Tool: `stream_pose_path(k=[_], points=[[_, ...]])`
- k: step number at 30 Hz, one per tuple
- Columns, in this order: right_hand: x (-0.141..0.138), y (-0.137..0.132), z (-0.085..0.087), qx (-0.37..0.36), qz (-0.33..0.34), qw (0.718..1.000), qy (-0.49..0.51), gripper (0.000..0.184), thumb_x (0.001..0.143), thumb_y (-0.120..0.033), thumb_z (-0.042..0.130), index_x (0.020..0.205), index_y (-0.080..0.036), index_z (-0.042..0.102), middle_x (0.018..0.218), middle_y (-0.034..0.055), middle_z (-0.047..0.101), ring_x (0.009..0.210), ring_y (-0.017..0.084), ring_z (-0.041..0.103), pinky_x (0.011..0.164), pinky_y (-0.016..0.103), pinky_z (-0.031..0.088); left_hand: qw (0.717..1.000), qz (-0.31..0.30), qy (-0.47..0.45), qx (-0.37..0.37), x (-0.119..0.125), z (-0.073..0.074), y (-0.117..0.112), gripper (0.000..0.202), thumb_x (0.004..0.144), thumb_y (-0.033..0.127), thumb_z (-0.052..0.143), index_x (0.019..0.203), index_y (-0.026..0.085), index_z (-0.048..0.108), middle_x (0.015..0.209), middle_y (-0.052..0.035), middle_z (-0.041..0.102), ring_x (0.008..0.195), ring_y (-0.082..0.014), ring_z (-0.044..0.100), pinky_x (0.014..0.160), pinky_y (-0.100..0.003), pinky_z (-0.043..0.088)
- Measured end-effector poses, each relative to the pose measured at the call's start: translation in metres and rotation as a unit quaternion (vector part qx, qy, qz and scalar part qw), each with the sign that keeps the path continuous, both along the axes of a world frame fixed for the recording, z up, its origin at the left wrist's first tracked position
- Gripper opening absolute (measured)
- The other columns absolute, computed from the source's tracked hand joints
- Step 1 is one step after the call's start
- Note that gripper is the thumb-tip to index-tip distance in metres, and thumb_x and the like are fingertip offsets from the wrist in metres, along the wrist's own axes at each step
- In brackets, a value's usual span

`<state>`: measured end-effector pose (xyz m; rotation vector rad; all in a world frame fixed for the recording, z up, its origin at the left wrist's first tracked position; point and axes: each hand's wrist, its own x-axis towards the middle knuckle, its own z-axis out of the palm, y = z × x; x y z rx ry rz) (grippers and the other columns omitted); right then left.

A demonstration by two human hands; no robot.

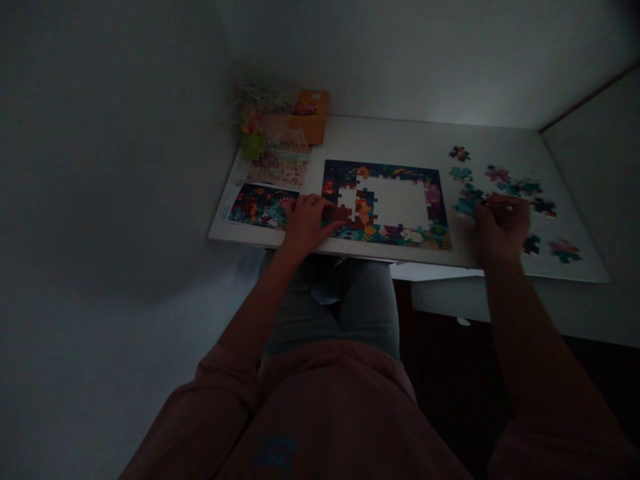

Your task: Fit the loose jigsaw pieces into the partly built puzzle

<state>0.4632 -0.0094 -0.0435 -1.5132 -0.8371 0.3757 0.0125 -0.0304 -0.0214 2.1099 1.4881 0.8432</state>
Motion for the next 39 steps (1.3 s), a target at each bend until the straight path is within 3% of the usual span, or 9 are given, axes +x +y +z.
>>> stream_pose_path(k=[6, 11, 17, 21, 25, 28, 32, 39], points=[[-0.001, -0.005, 0.001, -0.002, 0.007, 1.000, -0.015, 0.042, 0.058, -0.017, 0.077, 0.096, -0.028, 0.063, 0.087, -0.0062, 0.067, 0.079, 0.017, 0.062, 0.072, 0.032, 0.046, 1.000, 0.000, -0.004, -0.002, 0.011, 0.001, 0.004, 0.051, 0.101, 0.079, 0.091, 0.124, 0.034, 0.081, 0.147, -0.0136, 0.077, 0.144, -0.0496, 0.056, 0.130, -0.077, 0.032], [-0.001, -0.004, 0.001, 0.012, 0.015, 1.000, -0.017, 0.042, 0.056, -0.019, 0.077, 0.094, -0.029, 0.063, 0.087, -0.0053, 0.069, 0.081, 0.019, 0.062, 0.076, 0.035, 0.048, 1.000, -0.012, 0.002, 0.004, 0.010, -0.002, 0.001, 0.050, 0.105, 0.074, 0.087, 0.135, 0.034, 0.080, 0.152, -0.0142, 0.076, 0.147, -0.0496, 0.058, 0.132, -0.079, 0.033], [-0.001, -0.001, 0.000, 0.004, 0.006, 1.000, -0.005, 0.046, 0.057, -0.006, 0.072, 0.095, -0.028, 0.058, 0.094, -0.0058, 0.072, 0.080, 0.017, 0.064, 0.079, 0.031, 0.047, 0.999, -0.045, -0.027, 0.006, 0.007, -0.010, 0.006, 0.043, 0.096, 0.051, 0.089, 0.139, 0.046, 0.082, 0.151, -0.0103, 0.081, 0.149, -0.0530, 0.063, 0.130, -0.080, 0.037], [0.000, -0.002, 0.000, -0.010, 0.009, 1.000, -0.017, 0.048, 0.061, 0.001, 0.072, 0.096, -0.028, 0.057, 0.097, -0.0051, 0.072, 0.081, 0.016, 0.064, 0.081, 0.029, 0.048, 0.997, -0.066, -0.034, 0.000, 0.005, -0.010, 0.008, 0.049, 0.092, 0.042, 0.086, 0.141, 0.049, 0.086, 0.150, -0.0095, 0.083, 0.149, -0.0556, 0.065, 0.127, -0.084, 0.037], [-0.001, -0.001, 0.002, -0.025, 0.002, 1.000, -0.014, 0.048, 0.062, 0.000, 0.075, 0.097, -0.028, 0.056, 0.094, -0.0057, 0.070, 0.079, 0.016, 0.061, 0.076, 0.028, 0.044, 0.995, -0.085, -0.055, 0.002, 0.004, -0.011, 0.008, 0.062, 0.091, 0.032, 0.081, 0.147, 0.057, 0.084, 0.156, -0.0027, 0.082, 0.152, -0.0535, 0.066, 0.132, -0.084, 0.034], [-0.002, 0.000, 0.003, -0.022, 0.000, 1.000, -0.008, 0.047, 0.060, -0.002, 0.073, 0.096, -0.028, 0.057, 0.094, -0.0058, 0.071, 0.078, 0.016, 0.061, 0.076, 0.028, 0.044, 0.995, -0.065, -0.080, -0.005, 0.006, -0.011, 0.008, 0.055, 0.094, 0.041, 0.082, 0.146, 0.057, 0.084, 0.162, -0.0022, 0.079, 0.157, -0.0529, 0.063, 0.137, -0.083, 0.030], [-0.001, -0.001, 0.001, -0.009, 0.011, 1.000, -0.012, 0.047, 0.061, -0.001, 0.073, 0.097, -0.028, 0.058, 0.096, -0.0049, 0.071, 0.082, 0.016, 0.064, 0.081, 0.030, 0.048, 0.997, -0.048, -0.066, 0.000, 0.007, -0.010, 0.006, 0.056, 0.091, 0.060, 0.094, 0.145, 0.050, 0.083, 0.165, -0.0085, 0.074, 0.160, -0.0551, 0.057, 0.139, -0.081, 0.030], [0.003, 0.000, -0.005, 0.004, 0.012, 1.000, -0.009, 0.044, 0.062, -0.012, 0.079, 0.097, -0.029, 0.060, 0.099, -0.0048, 0.072, 0.084, 0.018, 0.067, 0.086, 0.036, 0.056, 1.000, -0.003, -0.006, 0.004, 0.005, -0.009, 0.003, 0.048, 0.095, 0.069, 0.092, 0.138, 0.048, 0.086, 0.153, -0.0127, 0.073, 0.150, -0.0564, 0.057, 0.132, -0.081, 0.038]])
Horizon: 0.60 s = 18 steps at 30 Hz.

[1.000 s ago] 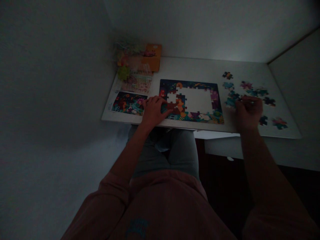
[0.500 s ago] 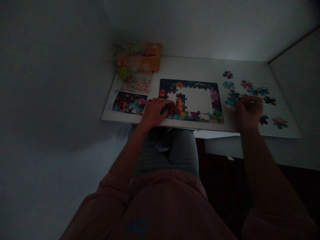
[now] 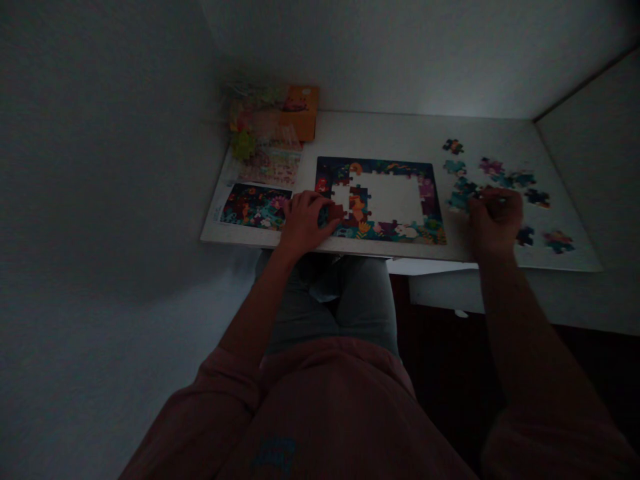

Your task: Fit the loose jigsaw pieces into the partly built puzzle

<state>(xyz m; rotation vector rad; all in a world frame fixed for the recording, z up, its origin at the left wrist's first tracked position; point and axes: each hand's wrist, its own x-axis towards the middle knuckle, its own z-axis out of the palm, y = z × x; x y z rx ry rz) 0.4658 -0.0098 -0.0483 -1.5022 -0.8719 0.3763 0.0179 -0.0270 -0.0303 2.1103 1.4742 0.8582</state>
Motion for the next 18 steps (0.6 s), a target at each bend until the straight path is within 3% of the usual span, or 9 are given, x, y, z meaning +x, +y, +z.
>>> stream_pose_path(k=[3, 7, 14, 18], points=[[0.002, 0.001, -0.003, 0.016, 0.003, 1.000, -0.002, 0.046, 0.057, -0.009, 0.072, 0.097, -0.029, 0.060, 0.099, -0.0043, 0.074, 0.083, 0.017, 0.067, 0.087, 0.035, 0.056, 1.000, 0.005, -0.002, -0.006, 0.000, -0.001, 0.002, 0.045, 0.100, 0.072, 0.087, 0.139, 0.048, 0.088, 0.151, -0.0127, 0.073, 0.151, -0.0563, 0.057, 0.133, -0.081, 0.038], [0.007, 0.001, -0.006, 0.006, 0.016, 1.000, -0.017, 0.045, 0.061, -0.007, 0.073, 0.099, -0.028, 0.060, 0.097, -0.0036, 0.074, 0.080, 0.017, 0.066, 0.082, 0.033, 0.053, 1.000, 0.030, -0.009, -0.004, -0.001, -0.002, 0.006, 0.050, 0.109, 0.071, 0.077, 0.145, 0.039, 0.087, 0.151, -0.0161, 0.073, 0.147, -0.0525, 0.060, 0.130, -0.078, 0.042], [0.013, 0.003, -0.013, 0.031, 0.021, 0.999, -0.036, 0.041, 0.064, -0.019, 0.086, 0.095, -0.029, 0.061, 0.093, -0.0048, 0.075, 0.076, 0.017, 0.066, 0.074, 0.031, 0.051, 0.998, 0.069, -0.002, -0.001, 0.002, 0.001, 0.004, 0.035, 0.116, 0.047, 0.066, 0.146, 0.042, 0.082, 0.149, -0.0132, 0.072, 0.147, -0.0457, 0.064, 0.132, -0.070, 0.050], [0.014, 0.003, -0.014, 0.038, 0.030, 0.998, -0.039, 0.040, 0.064, -0.021, 0.084, 0.095, -0.029, 0.061, 0.090, -0.0061, 0.075, 0.078, 0.016, 0.066, 0.073, 0.030, 0.048, 0.998, 0.064, 0.013, 0.001, 0.005, 0.003, 0.001, 0.038, 0.108, 0.048, 0.084, 0.144, 0.036, 0.079, 0.155, -0.0161, 0.070, 0.150, -0.0479, 0.061, 0.133, -0.074, 0.047]])
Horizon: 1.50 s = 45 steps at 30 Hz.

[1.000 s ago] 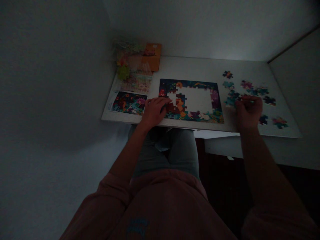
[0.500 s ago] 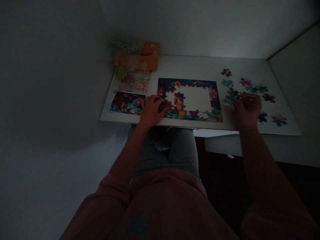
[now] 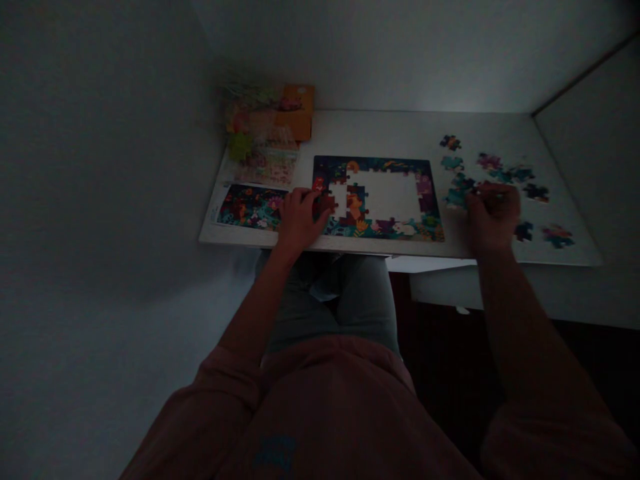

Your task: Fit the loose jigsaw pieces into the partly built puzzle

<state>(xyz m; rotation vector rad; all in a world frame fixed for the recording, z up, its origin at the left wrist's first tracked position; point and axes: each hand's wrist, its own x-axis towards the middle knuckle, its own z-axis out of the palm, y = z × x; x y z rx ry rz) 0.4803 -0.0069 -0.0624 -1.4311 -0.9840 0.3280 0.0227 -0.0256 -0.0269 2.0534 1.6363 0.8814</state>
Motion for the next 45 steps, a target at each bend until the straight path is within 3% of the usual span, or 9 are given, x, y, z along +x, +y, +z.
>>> stream_pose_path(k=[7, 10, 13, 18, 21, 24, 32, 38, 45], points=[[-0.001, -0.002, 0.004, -0.012, 0.012, 1.000, 0.012, 0.039, 0.063, -0.022, 0.084, 0.094, -0.029, 0.061, 0.082, -0.0077, 0.069, 0.074, 0.016, 0.062, 0.070, 0.029, 0.046, 0.998, -0.006, -0.057, -0.011, -0.001, 0.002, 0.001, 0.034, 0.100, 0.046, 0.095, 0.128, 0.039, 0.076, 0.148, -0.0132, 0.076, 0.151, -0.0502, 0.064, 0.133, -0.077, 0.045], [-0.002, -0.002, 0.004, -0.008, 0.012, 1.000, 0.012, 0.041, 0.064, -0.025, 0.088, 0.093, -0.029, 0.059, 0.090, -0.0061, 0.072, 0.078, 0.016, 0.062, 0.069, 0.029, 0.046, 0.991, -0.005, -0.137, -0.012, -0.005, 0.001, 0.000, 0.034, 0.104, 0.035, 0.084, 0.136, 0.039, 0.072, 0.154, -0.0083, 0.076, 0.145, -0.0388, 0.071, 0.130, -0.066, 0.054], [-0.003, -0.002, 0.005, -0.018, 0.012, 1.000, 0.014, 0.042, 0.065, -0.024, 0.088, 0.095, -0.029, 0.059, 0.093, -0.0054, 0.072, 0.078, 0.016, 0.062, 0.070, 0.029, 0.046, 0.968, 0.038, -0.246, -0.032, -0.011, -0.003, 0.000, 0.036, 0.111, 0.041, 0.074, 0.146, 0.038, 0.065, 0.150, -0.0037, 0.076, 0.122, -0.0260, 0.078, 0.113, -0.053, 0.066], [-0.005, -0.003, 0.006, -0.024, 0.009, 1.000, 0.005, 0.044, 0.066, -0.022, 0.088, 0.098, -0.029, 0.060, 0.092, -0.0038, 0.068, 0.080, 0.018, 0.062, 0.075, 0.032, 0.047, 0.945, 0.054, -0.322, -0.015, -0.011, -0.008, 0.005, 0.045, 0.112, 0.054, 0.076, 0.152, 0.038, 0.062, 0.142, -0.0028, 0.081, 0.117, -0.0248, 0.081, 0.104, -0.052, 0.068], [-0.007, -0.003, 0.007, -0.027, 0.005, 1.000, 0.003, 0.042, 0.064, -0.024, 0.087, 0.098, -0.029, 0.062, 0.091, -0.0040, 0.067, 0.081, 0.019, 0.062, 0.080, 0.036, 0.053, 0.956, 0.006, -0.289, -0.040, -0.005, -0.004, 0.007, 0.033, 0.112, 0.049, 0.074, 0.143, 0.041, 0.067, 0.137, -0.0006, 0.085, 0.119, -0.0270, 0.084, 0.108, -0.055, 0.070], [-0.006, -0.002, 0.006, -0.019, 0.002, 1.000, 0.008, 0.042, 0.064, -0.023, 0.087, 0.097, -0.029, 0.061, 0.093, -0.0044, 0.068, 0.081, 0.019, 0.063, 0.084, 0.038, 0.055, 0.978, -0.036, -0.207, -0.022, -0.002, 0.005, 0.005, 0.024, 0.110, 0.040, 0.074, 0.133, 0.042, 0.073, 0.144, -0.0033, 0.085, 0.139, -0.0324, 0.079, 0.128, -0.061, 0.062], [0.001, -0.003, 0.000, -0.010, 0.025, 1.000, -0.006, 0.043, 0.069, -0.027, 0.092, 0.099, -0.029, 0.062, 0.095, -0.0042, 0.074, 0.079, 0.017, 0.066, 0.077, 0.032, 0.052, 0.997, -0.004, 0.076, -0.008, -0.013, 0.030, -0.033, 0.043, 0.104, 0.060, 0.092, 0.139, 0.038, 0.080, 0.152, -0.0173, 0.075, 0.154, -0.0538, 0.063, 0.135, -0.083, 0.040], [-0.004, -0.005, 0.002, -0.013, 0.018, 1.000, -0.007, 0.044, 0.069, -0.032, 0.093, 0.100, -0.029, 0.062, 0.090, -0.0040, 0.072, 0.079, 0.018, 0.066, 0.077, 0.033, 0.053, 0.994, -0.003, 0.104, -0.042, -0.011, 0.041, -0.033, 0.030, 0.113, 0.055, 0.080, 0.139, 0.042, 0.083, 0.152, -0.0128, 0.076, 0.154, -0.0477, 0.061, 0.137, -0.075, 0.040], [-0.008, -0.005, 0.008, -0.024, 0.016, 1.000, 0.009, 0.046, 0.070, -0.028, 0.095, 0.099, -0.029, 0.060, 0.100, -0.0028, 0.072, 0.085, 0.018, 0.068, 0.084, 0.035, 0.057, 0.997, -0.063, 0.030, -0.024, -0.005, 0.016, 0.002, 0.031, 0.104, 0.056, 0.090, 0.132, 0.041, 0.088, 0.150, -0.0157, 0.075, 0.145, -0.0538, 0.063, 0.126, -0.085, 0.045]])
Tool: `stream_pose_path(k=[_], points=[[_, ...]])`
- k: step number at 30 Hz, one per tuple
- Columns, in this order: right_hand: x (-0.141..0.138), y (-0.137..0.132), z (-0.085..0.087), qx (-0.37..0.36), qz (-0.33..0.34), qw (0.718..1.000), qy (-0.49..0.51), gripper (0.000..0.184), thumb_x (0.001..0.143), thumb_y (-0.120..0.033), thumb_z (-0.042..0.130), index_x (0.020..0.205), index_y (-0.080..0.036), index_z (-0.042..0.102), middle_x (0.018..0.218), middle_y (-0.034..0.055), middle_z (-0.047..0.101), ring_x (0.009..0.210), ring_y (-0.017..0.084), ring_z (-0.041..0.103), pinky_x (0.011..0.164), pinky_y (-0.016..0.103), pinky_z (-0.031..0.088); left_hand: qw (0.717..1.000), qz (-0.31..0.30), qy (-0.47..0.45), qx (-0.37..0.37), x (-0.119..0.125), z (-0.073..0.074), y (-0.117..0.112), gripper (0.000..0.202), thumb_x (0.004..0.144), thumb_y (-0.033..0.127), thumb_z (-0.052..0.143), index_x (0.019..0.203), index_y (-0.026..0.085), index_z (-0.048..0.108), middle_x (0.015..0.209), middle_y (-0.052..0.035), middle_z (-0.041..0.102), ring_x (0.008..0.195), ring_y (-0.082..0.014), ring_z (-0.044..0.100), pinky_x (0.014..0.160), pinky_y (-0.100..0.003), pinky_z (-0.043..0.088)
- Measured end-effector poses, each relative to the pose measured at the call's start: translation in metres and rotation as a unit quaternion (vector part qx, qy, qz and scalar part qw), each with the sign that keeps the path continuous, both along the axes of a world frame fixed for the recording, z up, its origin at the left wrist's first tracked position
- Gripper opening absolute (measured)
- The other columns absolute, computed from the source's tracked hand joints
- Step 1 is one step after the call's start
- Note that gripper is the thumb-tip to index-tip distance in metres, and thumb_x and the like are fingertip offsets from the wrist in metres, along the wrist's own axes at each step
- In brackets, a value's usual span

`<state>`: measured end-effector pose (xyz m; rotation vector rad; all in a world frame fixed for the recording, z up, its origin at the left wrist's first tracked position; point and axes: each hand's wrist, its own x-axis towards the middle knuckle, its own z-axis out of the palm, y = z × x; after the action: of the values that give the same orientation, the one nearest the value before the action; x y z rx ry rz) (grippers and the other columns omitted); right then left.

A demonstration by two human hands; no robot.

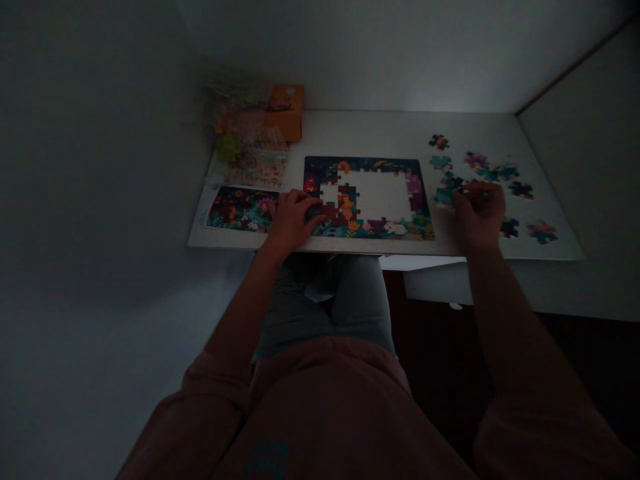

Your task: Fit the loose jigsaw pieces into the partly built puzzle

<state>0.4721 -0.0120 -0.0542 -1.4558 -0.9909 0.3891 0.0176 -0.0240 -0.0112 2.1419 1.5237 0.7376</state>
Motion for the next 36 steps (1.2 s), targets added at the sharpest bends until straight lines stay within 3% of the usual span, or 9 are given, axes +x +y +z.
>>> stream_pose_path(k=[15, 26, 36], points=[[0.000, -0.003, 0.001, -0.010, 0.010, 1.000, -0.009, 0.041, 0.067, -0.024, 0.084, 0.100, -0.029, 0.059, 0.092, -0.0046, 0.069, 0.082, 0.017, 0.062, 0.079, 0.033, 0.049, 1.000, -0.001, -0.013, 0.018, 0.005, -0.013, 0.007, 0.032, 0.105, 0.050, 0.087, 0.137, 0.043, 0.088, 0.149, -0.0143, 0.073, 0.148, -0.0522, 0.062, 0.129, -0.082, 0.045], [-0.001, -0.003, 0.002, -0.006, 0.003, 1.000, -0.019, 0.043, 0.075, -0.022, 0.094, 0.099, -0.030, 0.058, 0.100, -0.0034, 0.073, 0.087, 0.018, 0.067, 0.086, 0.035, 0.057, 1.000, 0.002, -0.013, 0.014, 0.007, -0.012, 0.005, 0.033, 0.107, 0.052, 0.087, 0.139, 0.042, 0.087, 0.151, -0.0160, 0.072, 0.150, -0.0534, 0.061, 0.130, -0.083, 0.043], [0.003, -0.003, -0.003, 0.005, 0.015, 1.000, -0.012, 0.039, 0.069, -0.022, 0.083, 0.102, -0.029, 0.063, 0.099, -0.0031, 0.075, 0.084, 0.017, 0.067, 0.081, 0.034, 0.053, 0.999, -0.004, -0.015, 0.030, 0.006, -0.018, 0.005, 0.052, 0.096, 0.062, 0.097, 0.142, 0.041, 0.084, 0.156, -0.0172, 0.067, 0.150, -0.0556, 0.060, 0.131, -0.083, 0.043]])
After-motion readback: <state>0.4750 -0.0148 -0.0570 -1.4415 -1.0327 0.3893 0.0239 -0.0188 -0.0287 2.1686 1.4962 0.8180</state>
